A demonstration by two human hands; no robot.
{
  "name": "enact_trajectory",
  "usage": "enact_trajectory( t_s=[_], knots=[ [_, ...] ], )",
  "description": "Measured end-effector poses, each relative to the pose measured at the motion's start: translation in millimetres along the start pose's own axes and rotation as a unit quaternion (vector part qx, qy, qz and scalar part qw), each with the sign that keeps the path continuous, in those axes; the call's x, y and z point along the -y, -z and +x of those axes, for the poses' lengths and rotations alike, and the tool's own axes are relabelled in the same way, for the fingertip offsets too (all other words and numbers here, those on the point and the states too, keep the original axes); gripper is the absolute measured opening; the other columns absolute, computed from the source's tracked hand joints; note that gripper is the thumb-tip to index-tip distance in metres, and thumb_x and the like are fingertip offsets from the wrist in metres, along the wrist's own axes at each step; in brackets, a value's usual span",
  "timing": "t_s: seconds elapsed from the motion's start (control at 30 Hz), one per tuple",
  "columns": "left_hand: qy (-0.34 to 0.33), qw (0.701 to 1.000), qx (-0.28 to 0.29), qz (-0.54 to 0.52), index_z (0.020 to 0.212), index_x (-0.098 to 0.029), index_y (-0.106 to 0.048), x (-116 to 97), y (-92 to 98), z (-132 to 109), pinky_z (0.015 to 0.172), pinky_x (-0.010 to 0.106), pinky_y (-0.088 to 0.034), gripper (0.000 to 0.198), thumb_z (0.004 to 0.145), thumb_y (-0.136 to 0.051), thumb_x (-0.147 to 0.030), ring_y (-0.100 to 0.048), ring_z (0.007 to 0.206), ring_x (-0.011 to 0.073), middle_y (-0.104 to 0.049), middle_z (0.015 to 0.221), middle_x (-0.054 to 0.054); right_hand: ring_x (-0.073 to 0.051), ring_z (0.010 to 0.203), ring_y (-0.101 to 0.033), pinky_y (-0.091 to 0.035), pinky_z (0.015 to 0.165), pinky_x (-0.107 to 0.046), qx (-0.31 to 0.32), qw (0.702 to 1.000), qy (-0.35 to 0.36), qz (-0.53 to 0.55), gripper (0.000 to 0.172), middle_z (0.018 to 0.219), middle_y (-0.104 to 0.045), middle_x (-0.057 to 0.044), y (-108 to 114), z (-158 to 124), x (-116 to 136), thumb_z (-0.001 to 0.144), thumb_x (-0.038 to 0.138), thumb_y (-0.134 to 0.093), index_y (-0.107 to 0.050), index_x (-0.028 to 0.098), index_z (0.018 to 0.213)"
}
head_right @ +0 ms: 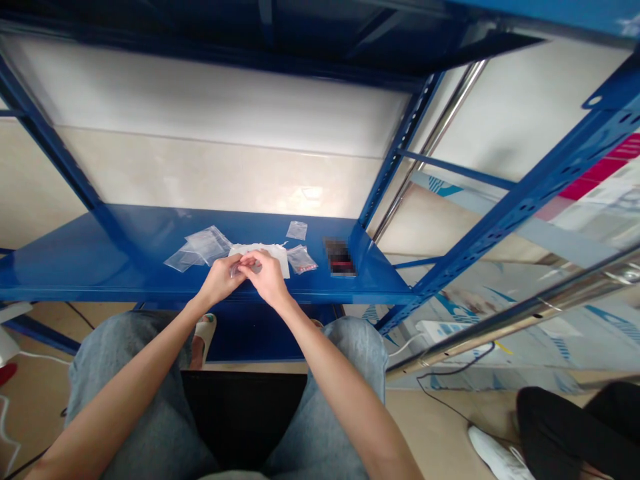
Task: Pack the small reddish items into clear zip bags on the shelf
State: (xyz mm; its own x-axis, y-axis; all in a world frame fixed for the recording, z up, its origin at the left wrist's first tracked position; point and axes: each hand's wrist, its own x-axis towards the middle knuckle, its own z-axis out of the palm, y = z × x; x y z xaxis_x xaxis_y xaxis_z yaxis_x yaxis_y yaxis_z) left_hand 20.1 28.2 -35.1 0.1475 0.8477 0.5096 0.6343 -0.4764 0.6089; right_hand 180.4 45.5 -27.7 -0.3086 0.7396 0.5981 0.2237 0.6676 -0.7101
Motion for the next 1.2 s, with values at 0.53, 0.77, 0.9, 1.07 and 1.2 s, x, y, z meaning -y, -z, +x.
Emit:
enact_trajectory(
  t_s=[0.53, 0.77, 0.9, 1.07, 1.2],
  knots=[
    [0.075, 0.968, -0.093, -0.220, 0.074, -0.017, -0.061, 1, 3.9, 8, 0.066, 0.026, -0.046, 0.019, 0.082, -0.067, -0.033, -0.058, 0.064, 0.0144, -0.063, 0.067, 0.000, -0.022, 0.091, -0.061, -0.046, 0.093, -0.037, 0.024, 0.968, -0.024, -0.249, 0.018, 0.090, -0.071, -0.006, 22, 30, -60, 0.087, 0.006, -0.067, -0.078, 0.020, 0.087],
    [0.076, 0.971, -0.075, -0.214, 0.075, -0.017, -0.061, 3, 1.3, 7, 0.065, 0.027, -0.045, 0.020, 0.081, -0.068, -0.035, -0.056, 0.065, 0.0143, -0.062, 0.068, 0.000, -0.022, 0.092, -0.057, -0.046, 0.086, -0.036, 0.054, 0.959, 0.024, -0.277, 0.011, 0.091, -0.066, -0.005, 20, 35, -56, 0.087, 0.012, -0.073, -0.078, 0.022, 0.084],
    [0.074, 0.971, -0.064, -0.219, 0.077, -0.017, -0.063, 7, -1.4, 8, 0.066, 0.027, -0.046, 0.018, 0.079, -0.069, -0.034, -0.058, 0.066, 0.0149, -0.064, 0.071, 0.001, -0.022, 0.091, -0.055, -0.046, 0.084, -0.035, 0.069, 0.955, 0.039, -0.286, 0.007, 0.092, -0.065, -0.005, 18, 34, -56, 0.087, 0.016, -0.076, -0.076, 0.021, 0.081],
    [0.071, 0.972, -0.045, -0.218, 0.076, -0.017, -0.063, 12, -4.4, 9, 0.068, 0.027, -0.048, 0.016, 0.078, -0.069, -0.032, -0.059, 0.066, 0.0146, -0.064, 0.072, 0.000, -0.022, 0.090, -0.056, -0.047, 0.084, -0.036, 0.053, 0.968, 0.036, -0.243, 0.009, 0.089, -0.064, -0.005, 18, 35, -55, 0.087, 0.020, -0.076, -0.076, 0.021, 0.078],
    [0.064, 0.980, -0.024, -0.185, 0.076, -0.016, -0.064, 12, -5.6, 9, 0.068, 0.026, -0.046, 0.014, 0.080, -0.067, -0.030, -0.058, 0.066, 0.0137, -0.064, 0.072, 0.000, -0.020, 0.091, -0.062, -0.049, 0.082, -0.033, -0.027, 0.996, 0.011, -0.088, 0.009, 0.091, -0.068, -0.004, 15, 37, -43, 0.088, 0.028, -0.074, -0.077, 0.020, 0.085]
  ],
)
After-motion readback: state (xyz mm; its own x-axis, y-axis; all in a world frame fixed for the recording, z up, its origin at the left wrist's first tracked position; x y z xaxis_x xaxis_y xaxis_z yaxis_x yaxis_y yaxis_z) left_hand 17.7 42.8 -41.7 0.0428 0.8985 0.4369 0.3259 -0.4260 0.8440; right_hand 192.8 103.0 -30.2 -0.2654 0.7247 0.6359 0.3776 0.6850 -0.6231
